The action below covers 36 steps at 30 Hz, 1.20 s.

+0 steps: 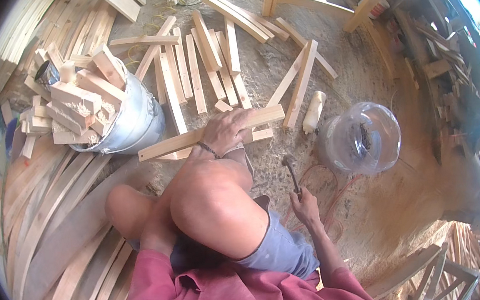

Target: The person assembles a wooden frame by positioning wooden slats and hammering nails into the joints while sitting on the ground.

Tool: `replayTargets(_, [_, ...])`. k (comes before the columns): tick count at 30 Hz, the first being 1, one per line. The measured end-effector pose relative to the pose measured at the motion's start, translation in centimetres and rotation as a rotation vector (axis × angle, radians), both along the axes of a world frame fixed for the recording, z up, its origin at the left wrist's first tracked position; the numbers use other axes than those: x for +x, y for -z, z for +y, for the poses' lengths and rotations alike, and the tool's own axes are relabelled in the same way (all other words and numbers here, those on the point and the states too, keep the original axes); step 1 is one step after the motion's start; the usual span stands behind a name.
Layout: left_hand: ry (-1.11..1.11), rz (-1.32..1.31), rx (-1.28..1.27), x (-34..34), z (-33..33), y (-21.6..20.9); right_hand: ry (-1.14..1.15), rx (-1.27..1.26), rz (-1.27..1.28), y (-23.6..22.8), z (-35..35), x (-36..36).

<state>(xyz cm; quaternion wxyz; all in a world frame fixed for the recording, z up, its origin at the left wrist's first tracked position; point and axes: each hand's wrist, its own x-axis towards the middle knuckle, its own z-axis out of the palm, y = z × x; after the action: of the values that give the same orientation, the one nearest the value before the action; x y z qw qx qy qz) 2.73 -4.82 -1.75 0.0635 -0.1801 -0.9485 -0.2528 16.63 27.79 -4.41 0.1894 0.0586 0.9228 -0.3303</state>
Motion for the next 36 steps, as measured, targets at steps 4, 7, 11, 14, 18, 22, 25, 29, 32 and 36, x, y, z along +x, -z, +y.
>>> replayTargets(4, [-0.075,0.208,0.043,0.9,-0.1,0.7,-0.077,0.186,-0.156,5.2,3.3,2.7])
replayTargets(7, [-0.064,0.301,-0.032,1.9,-0.3,1.1,-0.124,0.298,-0.211,6.0,4.4,4.6])
replayTargets(11, [-0.059,0.356,0.03,2.4,-1.2,1.5,-0.201,0.336,-0.359,6.6,4.8,5.7])
replayTargets(14, [-0.055,0.348,0.043,2.4,-0.9,1.0,-0.173,0.331,-0.328,8.2,5.3,6.9])
replayTargets(18, [-0.051,0.338,0.051,2.6,-1.1,1.2,-0.147,0.258,-0.356,9.2,5.3,7.5])
replayTargets(22, [-0.104,0.24,-0.003,2.4,-0.5,0.9,-0.096,0.215,-0.374,11.3,6.8,8.6])
replayTargets(25, [-0.13,0.009,-0.121,1.4,0.4,-0.4,-0.002,0.136,-0.377,14.3,8.3,10.5])
replayTargets(29, [-0.148,-0.058,-0.142,0.4,0.5,-1.5,-0.007,0.05,-0.436,15.5,9.3,10.9])
replayTargets(32, [-0.076,-0.036,-0.15,-0.1,-0.4,-1.3,0.017,0.099,-0.37,16.4,9.0,11.1])
replayTargets(36, [-0.071,0.006,-0.11,-1.5,2.8,-1.5,0.047,0.142,-0.396,18.6,10.0,12.4])
